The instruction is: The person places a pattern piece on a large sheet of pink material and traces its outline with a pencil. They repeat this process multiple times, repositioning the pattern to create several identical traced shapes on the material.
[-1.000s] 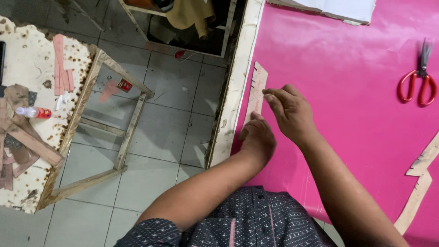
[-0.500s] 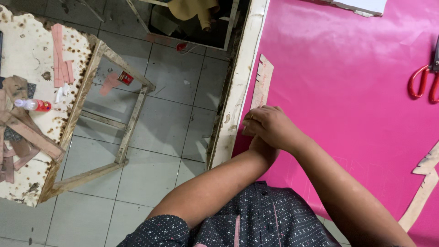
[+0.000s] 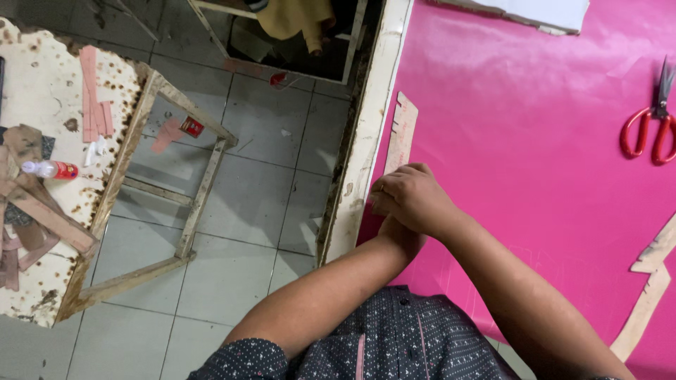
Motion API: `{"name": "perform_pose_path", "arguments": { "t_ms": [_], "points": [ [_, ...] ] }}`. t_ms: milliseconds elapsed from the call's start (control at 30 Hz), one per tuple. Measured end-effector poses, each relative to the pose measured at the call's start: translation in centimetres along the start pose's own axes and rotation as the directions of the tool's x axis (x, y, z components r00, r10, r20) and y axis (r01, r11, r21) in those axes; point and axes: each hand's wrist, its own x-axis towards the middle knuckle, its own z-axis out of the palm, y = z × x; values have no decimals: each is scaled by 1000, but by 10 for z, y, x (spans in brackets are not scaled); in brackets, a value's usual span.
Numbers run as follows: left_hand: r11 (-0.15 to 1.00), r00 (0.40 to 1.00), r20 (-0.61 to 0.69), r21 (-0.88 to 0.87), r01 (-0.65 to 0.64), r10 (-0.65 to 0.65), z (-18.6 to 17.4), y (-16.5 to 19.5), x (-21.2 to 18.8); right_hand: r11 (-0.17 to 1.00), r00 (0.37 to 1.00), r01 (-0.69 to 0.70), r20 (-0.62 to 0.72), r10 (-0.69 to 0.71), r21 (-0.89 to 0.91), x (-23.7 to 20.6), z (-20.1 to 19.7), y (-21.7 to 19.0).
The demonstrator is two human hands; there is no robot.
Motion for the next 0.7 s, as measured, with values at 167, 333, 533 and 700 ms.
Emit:
{"name": "perform_pose_path", "arguments": {
  "t_ms": [167,333,533,700],
  "points": [
    [998,983,167,18,67,-69,-19,-6,1,979,981,-175,-105,164,-104,25,-16,28],
    [974,999,35,223,33,-42,-47,-28,-1,996,943,-48,-332,22,-69,48,-33,57],
    [797,932,-23,-525,297,-362,-61,-50,-2,995,954,-86,-291,69,-48,46,-40,62],
    [689,910,-68,-677,258,-408,-63,-62,-5,985,940,-89,-314,132,148,50,-41,62]
  ]
}}
